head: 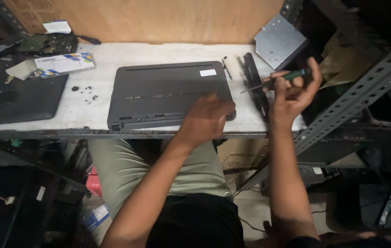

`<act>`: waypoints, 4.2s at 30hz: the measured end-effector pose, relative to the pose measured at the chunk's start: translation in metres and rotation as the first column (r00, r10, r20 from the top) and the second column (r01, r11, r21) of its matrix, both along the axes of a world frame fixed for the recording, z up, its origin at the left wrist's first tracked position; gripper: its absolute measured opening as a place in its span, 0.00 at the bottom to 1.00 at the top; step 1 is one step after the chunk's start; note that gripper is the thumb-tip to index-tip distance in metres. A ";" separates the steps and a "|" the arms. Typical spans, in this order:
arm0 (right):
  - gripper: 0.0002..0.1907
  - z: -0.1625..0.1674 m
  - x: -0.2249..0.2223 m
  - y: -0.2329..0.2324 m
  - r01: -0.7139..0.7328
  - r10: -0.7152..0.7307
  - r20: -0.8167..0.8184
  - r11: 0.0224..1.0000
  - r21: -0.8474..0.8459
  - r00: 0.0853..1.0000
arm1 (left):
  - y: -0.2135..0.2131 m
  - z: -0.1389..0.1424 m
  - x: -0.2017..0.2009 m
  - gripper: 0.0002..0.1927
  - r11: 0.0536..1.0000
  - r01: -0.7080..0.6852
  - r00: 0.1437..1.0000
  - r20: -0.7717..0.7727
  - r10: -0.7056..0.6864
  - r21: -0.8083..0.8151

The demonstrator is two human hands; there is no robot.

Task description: The person uses a screwdriver to fasten screws into the bottom cover of a laptop. They repeatedly pick up screws, align them with screw holes, and turn the screwdriver to secure the cover. The person also repositions the laptop on the workbench during the process.

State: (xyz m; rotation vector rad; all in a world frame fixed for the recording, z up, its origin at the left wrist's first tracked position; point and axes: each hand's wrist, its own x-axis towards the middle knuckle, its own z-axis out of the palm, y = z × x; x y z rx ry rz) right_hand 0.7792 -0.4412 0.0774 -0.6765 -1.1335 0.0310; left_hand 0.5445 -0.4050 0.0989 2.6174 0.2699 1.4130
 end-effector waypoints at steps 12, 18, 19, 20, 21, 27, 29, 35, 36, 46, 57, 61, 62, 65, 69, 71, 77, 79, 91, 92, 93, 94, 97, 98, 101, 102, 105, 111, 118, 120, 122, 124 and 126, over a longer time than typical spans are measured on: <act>0.28 -0.003 -0.016 -0.025 -0.030 0.043 0.282 0.998 -0.050 0.958 | 0.014 -0.003 0.005 0.16 0.984 0.047 0.998 0.042 -0.040 -0.172; 0.27 0.002 -0.021 -0.028 -0.078 0.104 0.304 0.992 -0.099 0.947 | 0.012 -0.004 0.010 0.16 0.989 0.028 0.999 0.029 -0.024 -0.148; 0.26 0.003 -0.021 -0.028 -0.048 0.074 0.321 0.995 -0.088 0.944 | 0.012 -0.004 0.010 0.16 0.989 0.033 0.999 0.026 -0.030 -0.146; 0.26 0.004 -0.022 -0.028 -0.019 0.044 0.340 0.997 -0.078 0.939 | 0.011 -0.004 0.011 0.16 0.989 0.038 0.999 0.026 -0.035 -0.145; 0.26 0.006 -0.022 -0.028 0.008 0.017 0.364 0.998 -0.066 0.931 | 0.011 -0.003 0.011 0.16 0.990 0.032 0.999 0.032 -0.027 -0.136; 0.26 0.006 -0.034 -0.028 -0.054 0.073 0.330 0.996 -0.067 0.941 | 0.009 -0.004 0.003 0.14 0.994 0.011 0.999 0.038 -0.007 -0.105; 0.26 0.005 -0.038 -0.030 -0.010 0.036 0.347 0.997 -0.077 0.937 | 0.008 -0.005 0.001 0.14 0.994 0.026 0.999 0.042 -0.022 -0.106; 0.25 0.009 -0.040 -0.032 0.014 0.023 0.407 0.996 -0.087 0.913 | 0.001 -0.008 0.004 0.16 0.996 0.001 0.998 0.060 0.004 -0.092; 0.25 0.010 -0.041 -0.032 0.009 0.025 0.423 0.997 -0.078 0.906 | 0.000 -0.008 0.004 0.16 0.993 0.017 0.998 0.058 -0.011 -0.114; 0.25 0.021 -0.042 -0.049 0.196 -0.112 0.448 0.969 -0.147 0.887 | -0.004 -0.009 0.006 0.16 0.984 0.029 0.999 -0.021 -0.033 -0.178; 0.30 0.026 -0.051 -0.060 0.511 -0.391 0.521 0.854 -0.102 0.758 | -0.008 -0.017 0.008 0.15 0.988 0.001 1.000 0.017 0.002 -0.156; 0.30 0.032 -0.050 -0.058 0.523 -0.383 0.524 0.840 -0.143 0.760 | -0.009 -0.015 0.005 0.15 0.984 -0.002 1.000 -0.004 0.002 -0.179; 0.31 0.032 -0.050 -0.057 0.514 -0.389 0.514 0.849 -0.123 0.765 | -0.009 -0.014 0.004 0.15 0.983 -0.007 1.000 -0.013 0.005 -0.186; 0.31 0.029 -0.051 -0.057 0.433 -0.325 0.446 0.886 -0.164 0.834 | -0.008 -0.013 0.002 0.15 0.984 0.023 1.000 -0.001 -0.024 -0.174; 0.30 0.025 -0.052 -0.057 0.415 -0.320 0.432 0.898 -0.144 0.843 | -0.006 -0.017 0.001 0.14 0.986 0.001 1.000 0.011 0.000 -0.164; 0.30 0.025 -0.053 -0.058 0.398 -0.306 0.436 0.907 -0.137 0.847 | -0.005 -0.019 0.001 0.15 0.983 0.024 1.000 0.024 -0.020 -0.182; 0.30 0.024 -0.054 -0.062 0.403 -0.293 0.513 0.908 -0.116 0.807 | -0.008 -0.023 0.002 0.14 0.989 0.000 0.999 0.044 0.007 -0.145; 0.30 0.024 -0.053 -0.062 0.400 -0.289 0.523 0.910 -0.111 0.802 | -0.008 -0.023 0.003 0.14 0.989 -0.001 0.999 0.035 0.007 -0.145; 0.26 0.050 -0.059 -0.069 0.255 -0.059 0.536 0.920 -0.299 0.842 | -0.020 -0.013 0.006 0.16 0.972 0.045 0.996 0.079 -0.027 -0.230; 0.26 0.053 -0.061 -0.065 0.408 -0.182 0.589 0.870 -0.277 0.788 | -0.019 -0.013 0.008 0.16 0.975 0.051 0.995 0.098 -0.030 -0.215; 0.26 0.055 -0.062 -0.061 0.548 -0.293 0.638 0.800 -0.244 0.712 | -0.017 -0.013 0.009 0.14 0.975 0.053 0.995 0.095 -0.033 -0.215; 0.23 0.056 -0.062 -0.057 0.453 -0.249 0.610 0.868 -0.205 0.752 | -0.016 -0.014 0.011 0.12 0.975 0.053 0.995 0.091 -0.033 -0.216; 0.16 0.049 -0.055 -0.045 0.248 -0.159 0.547 0.964 -0.091 0.822 | -0.012 -0.020 0.013 0.11 0.990 0.050 0.989 0.144 -0.030 -0.133; 0.15 0.045 -0.051 -0.040 0.259 -0.183 0.535 0.963 -0.070 0.825 | -0.013 -0.025 0.013 0.12 0.994 0.052 0.984 0.172 -0.035 -0.096; 0.13 0.030 -0.035 -0.022 0.114 -0.036 0.466 0.983 -0.141 0.884 | -0.018 -0.035 0.024 0.13 0.972 0.101 0.963 0.264 -0.043 -0.212; 0.14 0.026 -0.031 -0.014 0.030 0.050 0.431 0.984 -0.176 0.901 | -0.019 -0.036 0.031 0.14 0.959 0.044 0.967 0.255 0.031 -0.281; 0.17 0.019 -0.021 0.014 -0.382 0.418 0.047 0.866 -0.322 0.907 | -0.014 -0.035 0.053 0.25 0.908 -0.069 0.948 0.256 0.189 -0.414; 0.18 0.002 -0.021 0.009 -0.365 0.364 -0.061 0.885 -0.290 0.930 | -0.009 -0.043 0.052 0.17 0.915 -0.064 0.942 0.279 0.187 -0.398; 0.27 0.006 -0.054 0.015 -0.222 0.238 0.122 0.966 -0.130 0.964 | -0.011 -0.030 0.017 0.10 0.978 -0.116 0.969 0.196 0.149 -0.172; 0.29 0.008 -0.060 0.020 0.106 -0.051 0.209 0.960 -0.261 0.977 | -0.008 -0.022 0.011 0.09 0.972 -0.149 0.972 0.156 0.178 -0.182; 0.20 0.007 -0.064 0.023 -0.151 0.163 0.029 0.959 -0.241 0.986 | -0.007 -0.019 0.005 0.07 0.959 -0.187 0.970 0.114 0.215 -0.212; 0.16 0.005 -0.066 0.025 -0.301 0.295 -0.060 0.931 -0.204 0.954 | -0.005 -0.020 -0.002 0.11 0.972 -0.161 0.970 0.156 0.189 -0.174; 0.16 0.003 -0.066 0.028 -0.350 0.346 -0.056 0.920 -0.176 0.937 | -0.004 -0.023 -0.006 0.12 0.979 -0.132 0.965 0.204 0.163 -0.157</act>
